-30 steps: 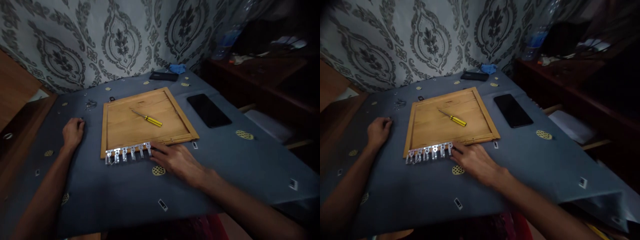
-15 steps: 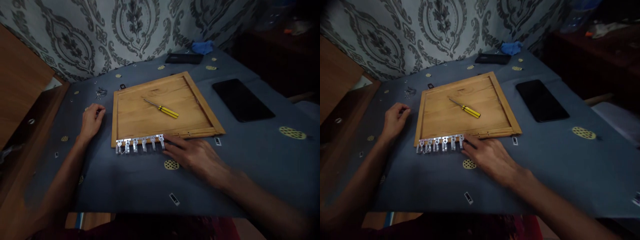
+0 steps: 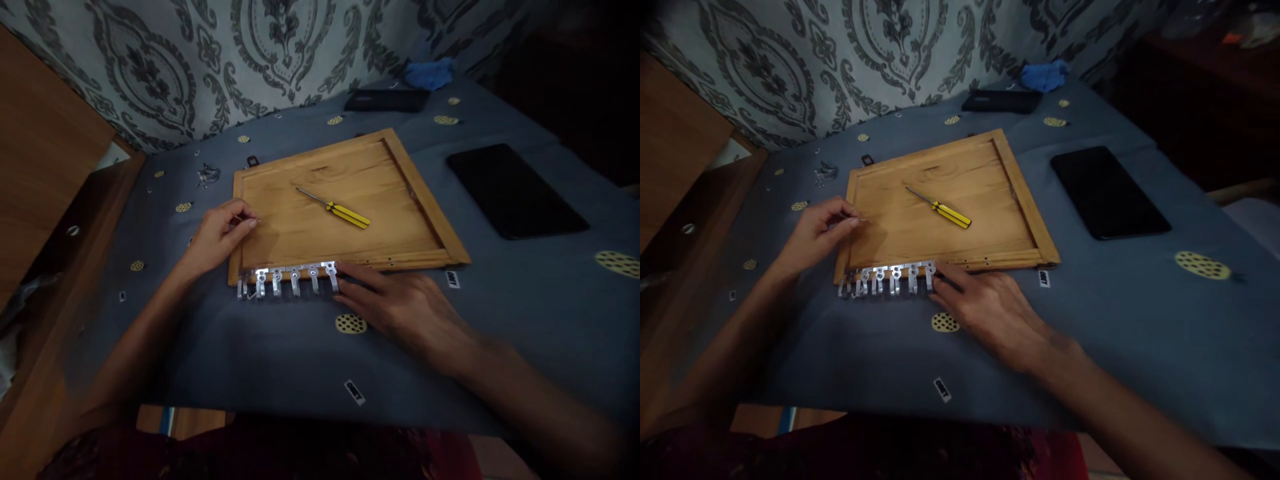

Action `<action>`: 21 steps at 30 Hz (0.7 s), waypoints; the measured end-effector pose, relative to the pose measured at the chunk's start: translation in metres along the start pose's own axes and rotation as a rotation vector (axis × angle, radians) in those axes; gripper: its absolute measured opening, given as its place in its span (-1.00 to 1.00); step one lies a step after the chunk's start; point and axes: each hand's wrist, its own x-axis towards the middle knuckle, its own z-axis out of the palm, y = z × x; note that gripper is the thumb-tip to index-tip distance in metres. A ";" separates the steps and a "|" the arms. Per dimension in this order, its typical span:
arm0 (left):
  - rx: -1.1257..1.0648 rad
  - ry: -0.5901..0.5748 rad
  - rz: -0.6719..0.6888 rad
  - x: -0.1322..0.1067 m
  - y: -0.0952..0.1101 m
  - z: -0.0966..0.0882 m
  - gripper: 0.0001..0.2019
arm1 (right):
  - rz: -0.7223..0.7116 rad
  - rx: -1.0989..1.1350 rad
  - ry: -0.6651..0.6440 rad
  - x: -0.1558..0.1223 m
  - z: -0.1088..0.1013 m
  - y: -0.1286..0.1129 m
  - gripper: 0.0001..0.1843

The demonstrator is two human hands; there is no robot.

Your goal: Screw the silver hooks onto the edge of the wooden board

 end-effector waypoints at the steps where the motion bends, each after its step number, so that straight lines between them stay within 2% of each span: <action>1: -0.017 -0.024 0.020 0.002 0.004 0.001 -0.81 | -0.001 -0.005 -0.005 0.000 0.000 0.000 -0.64; 11: -0.103 -0.332 0.209 0.020 0.054 0.018 -0.85 | -0.003 0.004 0.002 0.000 -0.001 -0.001 -0.68; 15: -0.088 -0.406 0.270 0.023 0.063 0.031 -0.86 | 0.006 0.019 -0.028 -0.001 -0.001 0.000 -0.70; 21: -0.084 -0.503 0.269 0.027 0.068 0.044 -0.87 | -0.006 0.004 -0.007 -0.004 0.003 0.001 -0.75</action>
